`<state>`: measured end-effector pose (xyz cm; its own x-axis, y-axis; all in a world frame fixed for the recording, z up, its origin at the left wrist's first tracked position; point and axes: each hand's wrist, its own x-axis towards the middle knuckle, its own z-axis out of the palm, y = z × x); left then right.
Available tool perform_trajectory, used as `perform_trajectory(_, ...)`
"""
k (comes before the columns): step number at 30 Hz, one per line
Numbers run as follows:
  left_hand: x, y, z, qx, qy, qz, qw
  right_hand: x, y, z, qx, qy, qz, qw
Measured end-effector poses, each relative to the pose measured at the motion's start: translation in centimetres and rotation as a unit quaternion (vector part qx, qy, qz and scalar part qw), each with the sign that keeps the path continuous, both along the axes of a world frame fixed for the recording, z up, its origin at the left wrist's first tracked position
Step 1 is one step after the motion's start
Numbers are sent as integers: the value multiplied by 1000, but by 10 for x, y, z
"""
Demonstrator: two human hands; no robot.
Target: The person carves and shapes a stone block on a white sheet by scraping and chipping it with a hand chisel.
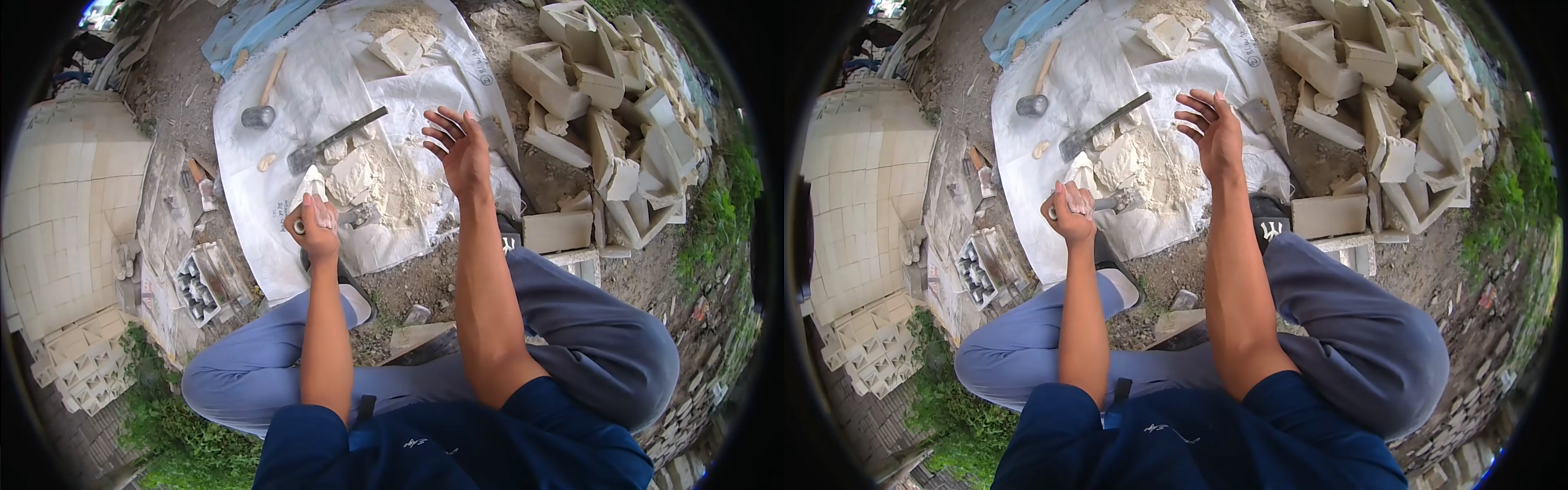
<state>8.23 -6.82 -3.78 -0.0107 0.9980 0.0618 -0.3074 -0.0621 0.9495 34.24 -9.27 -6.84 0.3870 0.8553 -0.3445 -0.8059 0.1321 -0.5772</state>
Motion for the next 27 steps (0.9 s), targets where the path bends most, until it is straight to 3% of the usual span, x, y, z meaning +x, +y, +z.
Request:
perform_trajectory(2,1,4,-47,-12,54,8,998,-3,-2,-1,2,-5,9,1000)
perform_trajectory(3,5,7,-47,-10,10,-36,999,-4,-3,0,-5,1,6,1000)
perform_trajectory(5,24,19,-49,-68,27,48,996,2,1,1,-4,1,0,1000)
perform_trajectory(9,28,14,-30,-81,19,90,992,4,-2,3,-11,2,-9,1000)
perform_trajectory(13,22,-1,6,33,4,37,999,5,-5,-7,-9,-1,-12,1000)
perform_trajectory(15,22,-6,-7,-19,19,44,999,4,-5,-10,-16,11,-7,1000)
perform_trajectory(16,25,-7,-33,-12,26,42,999,3,-5,-10,-13,13,-7,1000)
perform_trajectory(17,19,-2,-64,45,112,17,993,0,-5,-10,-11,14,-5,1000)
perform_trajectory(19,38,14,-44,-72,79,35,994,5,7,-3,3,8,-8,1000)
perform_trajectory(20,42,13,-33,-74,79,35,993,2,6,-1,11,6,-3,1000)
perform_trajectory(22,48,11,-14,18,140,54,989,-2,1,3,16,-6,5,1000)
perform_trajectory(25,52,-2,16,16,71,101,992,1,-2,-1,4,-14,4,1000)
perform_trajectory(27,40,-4,-1,36,77,76,993,2,-3,-3,5,-7,1,1000)
